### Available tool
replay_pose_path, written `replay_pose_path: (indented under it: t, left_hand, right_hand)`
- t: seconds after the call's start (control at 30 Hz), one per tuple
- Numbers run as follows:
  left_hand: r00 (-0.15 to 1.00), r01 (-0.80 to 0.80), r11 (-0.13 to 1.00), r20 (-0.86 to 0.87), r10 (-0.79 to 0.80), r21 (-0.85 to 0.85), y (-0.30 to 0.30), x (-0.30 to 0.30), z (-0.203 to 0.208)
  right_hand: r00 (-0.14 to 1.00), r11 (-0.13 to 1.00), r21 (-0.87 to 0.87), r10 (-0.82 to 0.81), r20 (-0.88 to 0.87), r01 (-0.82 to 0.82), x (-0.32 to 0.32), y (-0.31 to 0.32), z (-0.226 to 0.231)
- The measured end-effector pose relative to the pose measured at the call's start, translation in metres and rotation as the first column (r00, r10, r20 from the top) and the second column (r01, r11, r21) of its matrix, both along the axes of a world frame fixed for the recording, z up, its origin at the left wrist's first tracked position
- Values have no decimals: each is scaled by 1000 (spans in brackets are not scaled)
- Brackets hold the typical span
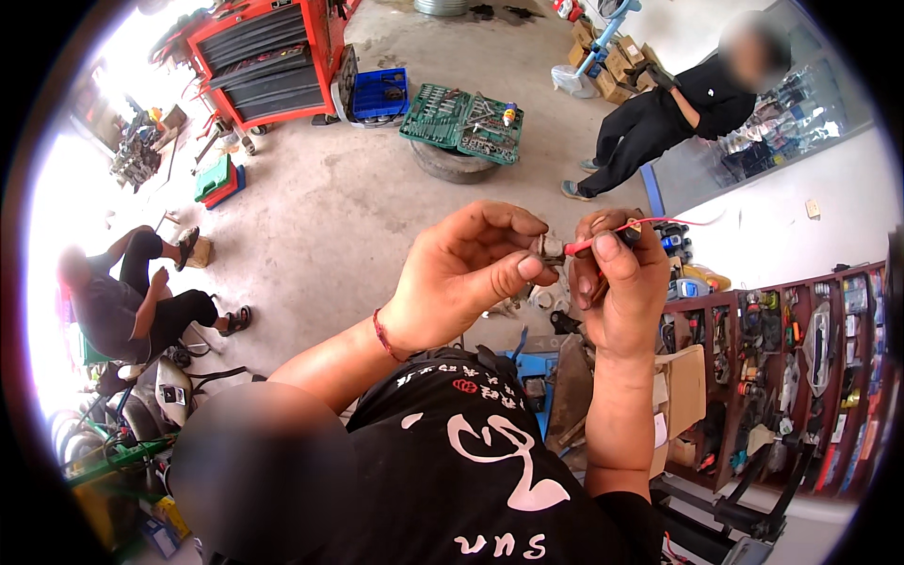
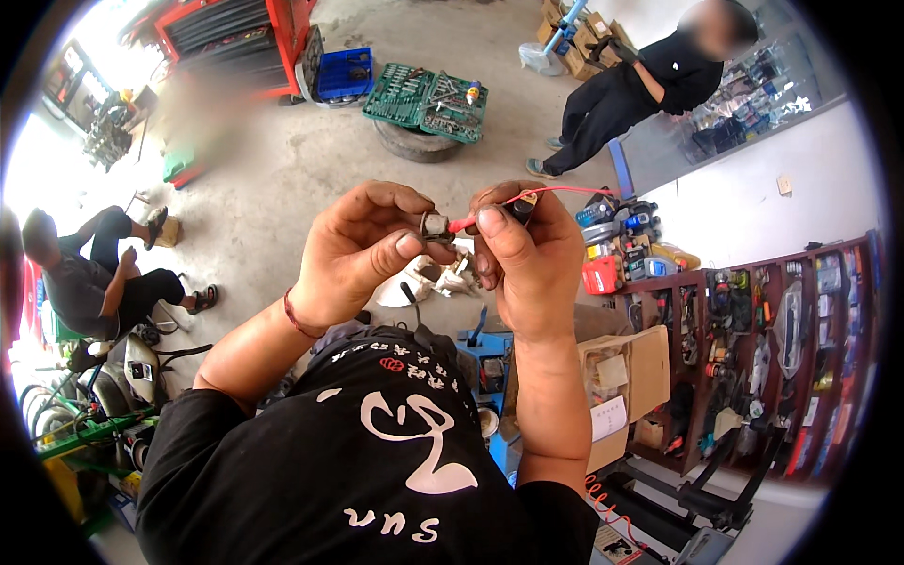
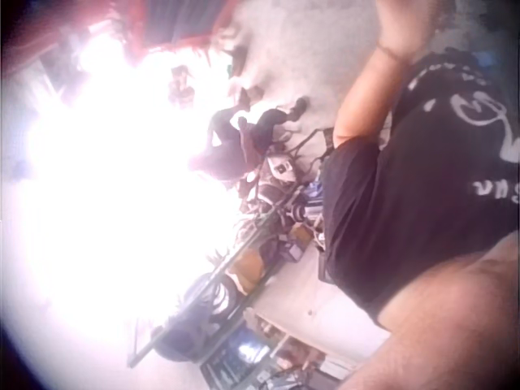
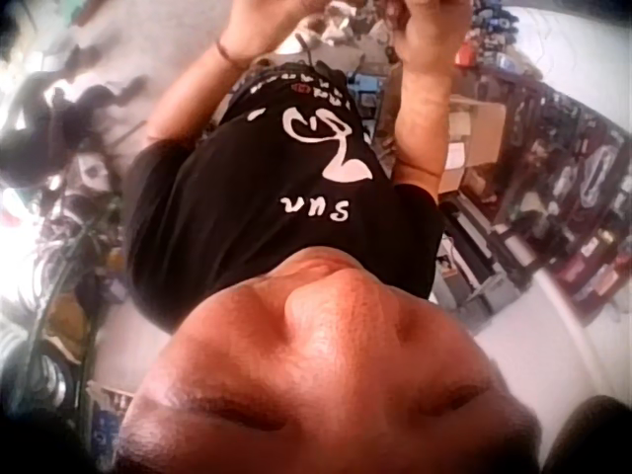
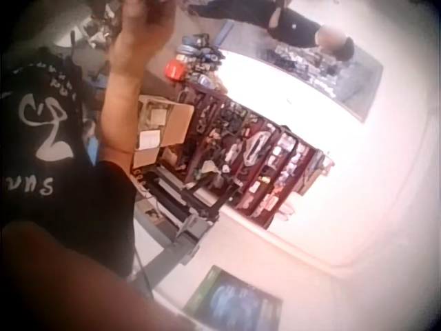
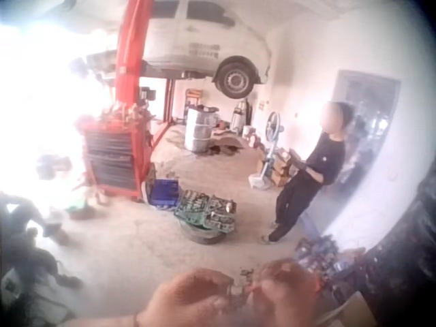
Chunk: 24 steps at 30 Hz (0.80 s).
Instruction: The person strips the insulation from a red wire using a red-handled tool and then connects the wire to a black cable. The person wipes the connection area with a red cloth and continues to manipulate the wires, likely preparing them for installation or testing.
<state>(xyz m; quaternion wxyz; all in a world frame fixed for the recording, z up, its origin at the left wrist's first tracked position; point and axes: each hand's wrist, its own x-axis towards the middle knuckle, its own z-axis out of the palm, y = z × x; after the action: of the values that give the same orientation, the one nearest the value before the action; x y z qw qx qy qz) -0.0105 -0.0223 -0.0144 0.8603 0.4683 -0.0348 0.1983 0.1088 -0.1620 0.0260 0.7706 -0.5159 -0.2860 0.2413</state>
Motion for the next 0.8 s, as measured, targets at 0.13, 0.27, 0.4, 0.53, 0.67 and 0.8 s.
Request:
replay_pose_path:
  t: [0.13, 0.27, 0.4, 0.53, 0.67, 0.8]
  left_hand:
    - [999, -34, 999, 7, 34, -23, 4, 1, 1]
    - [994, -112, 993, 19, 112, 22, 7, 3, 4]
    - [979, -205, 966, 54, 199, 158, 5, 3, 7]
    - [976, -215, 958, 84, 202, 190, 2, 3, 4]
    - [972, -234, 945, 86, 220, 229, -1, 1, 5]
    - [969, -242, 939, 106, 223, 244, 0, 0, 3]
  right_hand:
    - [1000, 999, -35, -2, -9, 2, -3, -4, -2]
    - [968, 967, -251, 16, 249, 49, -2, -14, -8]
    - [825, 923, -292, -44, 563, 249, -15, -8, -3]
    - [797, 924, -283, -38, 603, 259, -16, -8, 0]
    - [843, 941, -238, -82, 531, 241, -17, -13, 1]
    - [818, 941, -221, -91, 568, 258, -18, -17, 1]
